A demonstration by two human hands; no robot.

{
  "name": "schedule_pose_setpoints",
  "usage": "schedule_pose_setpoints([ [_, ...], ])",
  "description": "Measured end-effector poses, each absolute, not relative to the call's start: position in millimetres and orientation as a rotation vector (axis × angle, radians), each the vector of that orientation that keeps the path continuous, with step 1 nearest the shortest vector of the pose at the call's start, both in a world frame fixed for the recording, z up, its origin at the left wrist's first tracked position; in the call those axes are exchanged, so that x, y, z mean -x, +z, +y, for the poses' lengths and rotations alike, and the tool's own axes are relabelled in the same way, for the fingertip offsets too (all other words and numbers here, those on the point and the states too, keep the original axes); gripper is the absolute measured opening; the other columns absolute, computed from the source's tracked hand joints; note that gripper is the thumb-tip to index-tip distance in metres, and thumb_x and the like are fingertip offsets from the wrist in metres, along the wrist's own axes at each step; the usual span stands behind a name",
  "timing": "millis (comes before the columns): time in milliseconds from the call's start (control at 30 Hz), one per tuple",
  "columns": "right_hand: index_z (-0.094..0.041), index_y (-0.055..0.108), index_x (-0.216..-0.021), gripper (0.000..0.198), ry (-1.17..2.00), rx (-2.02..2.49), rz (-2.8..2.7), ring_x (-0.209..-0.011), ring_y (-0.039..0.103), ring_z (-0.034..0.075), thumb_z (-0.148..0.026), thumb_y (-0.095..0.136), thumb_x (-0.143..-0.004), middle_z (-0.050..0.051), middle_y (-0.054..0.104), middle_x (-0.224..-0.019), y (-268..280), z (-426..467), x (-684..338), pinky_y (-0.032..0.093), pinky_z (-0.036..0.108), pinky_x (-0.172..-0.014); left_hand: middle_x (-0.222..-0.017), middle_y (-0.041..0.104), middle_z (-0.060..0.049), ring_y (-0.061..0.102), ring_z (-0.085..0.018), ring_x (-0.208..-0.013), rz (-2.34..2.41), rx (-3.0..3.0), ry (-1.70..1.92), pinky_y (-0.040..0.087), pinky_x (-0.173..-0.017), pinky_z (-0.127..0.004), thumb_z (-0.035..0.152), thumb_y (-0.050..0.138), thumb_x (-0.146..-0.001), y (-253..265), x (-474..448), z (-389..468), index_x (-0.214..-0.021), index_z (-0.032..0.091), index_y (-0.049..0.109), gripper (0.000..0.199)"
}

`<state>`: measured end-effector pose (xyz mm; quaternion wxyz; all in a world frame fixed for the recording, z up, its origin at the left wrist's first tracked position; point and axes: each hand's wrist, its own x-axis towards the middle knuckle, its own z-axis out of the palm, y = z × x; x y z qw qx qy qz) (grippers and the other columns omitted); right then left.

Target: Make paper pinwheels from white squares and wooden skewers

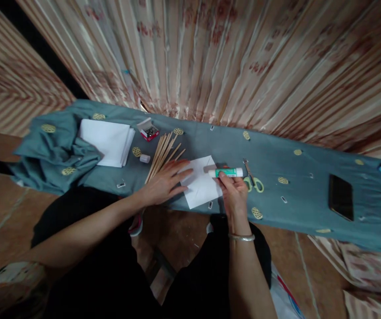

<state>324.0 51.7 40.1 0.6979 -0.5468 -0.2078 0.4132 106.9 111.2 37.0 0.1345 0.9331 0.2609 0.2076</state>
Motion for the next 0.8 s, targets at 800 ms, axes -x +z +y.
schedule_pose_setpoints([
  [800,-0.02,0.069,-0.068,0.026,1.37,0.992,-0.359,-0.062,0.069,0.013,-0.025,0.089,-0.052,-0.001,0.074,-0.069,37.9,53.6,-283.2,0.061,0.024,-0.064,-0.089,0.072,-0.005,0.069,-0.019,-0.085,0.967,-1.157,1.05,0.054,-0.087,-0.038,0.034,0.076,-0.065,41.4,-74.6,134.5,-0.093,0.015,0.068,0.035],
])
